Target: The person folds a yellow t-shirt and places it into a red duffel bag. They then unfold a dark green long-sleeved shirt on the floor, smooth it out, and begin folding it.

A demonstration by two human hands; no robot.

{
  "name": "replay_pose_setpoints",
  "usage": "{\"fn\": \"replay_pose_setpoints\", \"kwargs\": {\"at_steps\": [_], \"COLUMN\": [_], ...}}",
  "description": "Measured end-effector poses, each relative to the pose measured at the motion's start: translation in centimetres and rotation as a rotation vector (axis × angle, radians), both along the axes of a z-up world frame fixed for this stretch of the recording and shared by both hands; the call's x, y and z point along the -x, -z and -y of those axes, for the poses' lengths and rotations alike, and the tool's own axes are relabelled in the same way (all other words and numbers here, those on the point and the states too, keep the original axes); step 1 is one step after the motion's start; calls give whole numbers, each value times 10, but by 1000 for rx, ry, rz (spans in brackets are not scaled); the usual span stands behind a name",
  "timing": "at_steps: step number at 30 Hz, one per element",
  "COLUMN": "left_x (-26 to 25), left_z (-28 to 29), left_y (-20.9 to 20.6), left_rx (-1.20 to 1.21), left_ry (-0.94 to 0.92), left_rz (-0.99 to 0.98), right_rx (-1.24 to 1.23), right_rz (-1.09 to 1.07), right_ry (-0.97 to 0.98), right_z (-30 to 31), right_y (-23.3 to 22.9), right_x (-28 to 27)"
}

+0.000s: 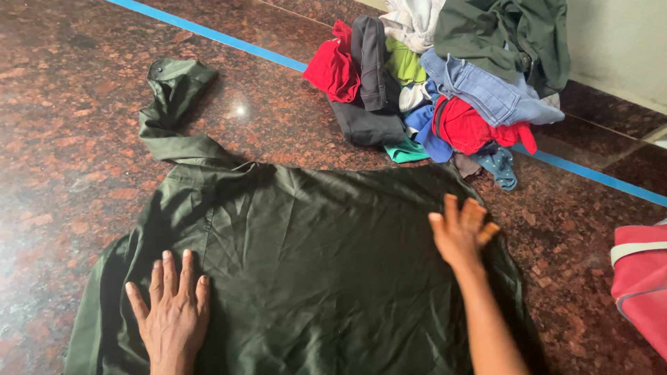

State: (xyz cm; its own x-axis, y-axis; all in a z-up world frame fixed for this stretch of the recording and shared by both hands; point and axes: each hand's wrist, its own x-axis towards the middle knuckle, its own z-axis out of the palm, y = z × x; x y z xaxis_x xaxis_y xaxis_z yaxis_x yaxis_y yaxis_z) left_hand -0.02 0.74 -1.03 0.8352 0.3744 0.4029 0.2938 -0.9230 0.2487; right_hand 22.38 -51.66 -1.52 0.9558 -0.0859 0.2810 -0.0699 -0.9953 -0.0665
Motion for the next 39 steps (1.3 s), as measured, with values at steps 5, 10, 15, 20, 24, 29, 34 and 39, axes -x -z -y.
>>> {"fn": "replay_pose_setpoints", "kwargs": {"at_steps": [5,10,15,20,24,29,34,39], "left_x": [0,1,2,0,0,1,3,2], "left_z": [-2,-3,-2,-3,-2,-1,-3,-3], "left_y": [1,0,-1,0,1,-4,-4,-3], "left_rx": [0,-4,5,-27,-25,-3,-8,-13], "left_ry": [12,19,23,13,18,30,26,25], "left_rz": [-1,-9,-1,-30,-14,-13,-18,-12], "right_rx": [-22,46,57,-75,-46,-59,-95,18], "right_rz": [42,38,-103,-186,-64,-4,-75,35], "right_ry": [-503,-595,-315,-55,74,-358,-474,-347], "right_z": [-140,-163,-68,35,2,-139,-172,-93], "right_y": [-12,-6,0,-1,-21,-38,-31,-17], "right_x": [-11,-46,-86,-87,-49,75,135,114]}}
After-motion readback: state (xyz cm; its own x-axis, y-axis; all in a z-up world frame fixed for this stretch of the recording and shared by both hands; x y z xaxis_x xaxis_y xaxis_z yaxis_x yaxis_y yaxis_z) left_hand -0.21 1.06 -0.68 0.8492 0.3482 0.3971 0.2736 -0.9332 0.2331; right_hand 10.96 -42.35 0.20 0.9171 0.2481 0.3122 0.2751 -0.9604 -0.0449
